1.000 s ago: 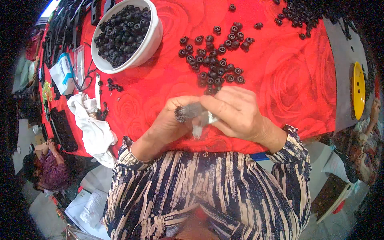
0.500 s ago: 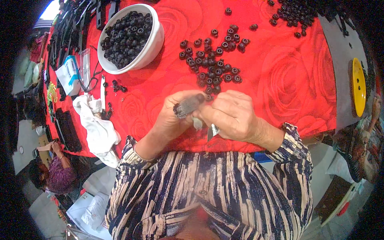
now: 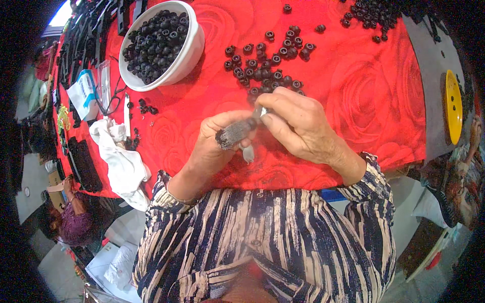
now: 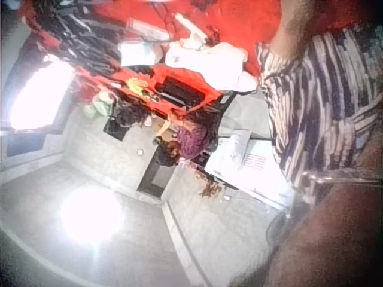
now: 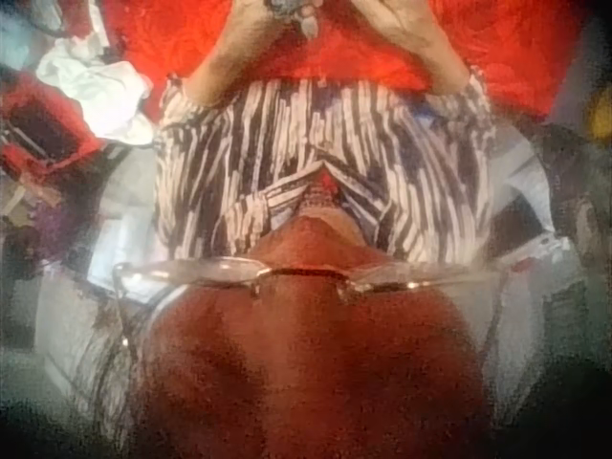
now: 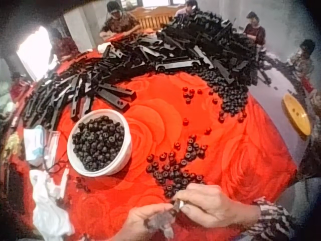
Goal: The person sits at a table and repeatedly cleans small black beads using a small metal tool and a grey cloth. They pick up a bead, rub it with the tool, and wipe it with the cloth before placing it back on the table. The process is repeated for multiple beads from a pile on the red tablecloth.
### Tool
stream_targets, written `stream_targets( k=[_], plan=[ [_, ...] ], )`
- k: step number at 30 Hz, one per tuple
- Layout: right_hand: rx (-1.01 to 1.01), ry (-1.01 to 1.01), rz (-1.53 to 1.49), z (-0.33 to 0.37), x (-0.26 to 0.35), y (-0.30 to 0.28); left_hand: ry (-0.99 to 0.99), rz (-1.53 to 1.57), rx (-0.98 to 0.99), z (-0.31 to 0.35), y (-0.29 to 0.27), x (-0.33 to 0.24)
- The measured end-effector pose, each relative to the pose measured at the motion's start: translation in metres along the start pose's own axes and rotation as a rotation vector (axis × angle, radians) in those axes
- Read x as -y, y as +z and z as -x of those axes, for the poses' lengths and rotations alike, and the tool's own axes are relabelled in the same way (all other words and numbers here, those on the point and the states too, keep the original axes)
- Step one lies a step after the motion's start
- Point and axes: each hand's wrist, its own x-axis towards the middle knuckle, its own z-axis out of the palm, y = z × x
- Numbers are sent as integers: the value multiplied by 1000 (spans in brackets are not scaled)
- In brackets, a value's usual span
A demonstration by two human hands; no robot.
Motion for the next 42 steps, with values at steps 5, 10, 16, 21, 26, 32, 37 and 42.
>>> stream_targets(
  k=[5,10,16,21,26,32,37,42],
  plan=[
    [53,26,0,-1,1,-1,-53,-57,-38,3,-1,0],
    [75,19,-17,0,-1,-4,-88,-100,-39,2,-3,3],
    [89,-29,-7,0,-5,-5,-141,-81,11,2,-4,-4],
    [131,-61,-77,2,-10,-5,-171,-52,43,1,-5,-1],
    [153,-113,-34,0,-10,-9,-165,-33,74,0,-7,-2],
    [96,-23,-84,-2,-3,-8,-107,-38,-73,0,-2,-9],
    [76,155,-208,-3,6,-7,343,-684,-134,-2,1,2],
    [11,224,-174,2,7,2,502,-906,-118,-2,9,2]
  ],
)
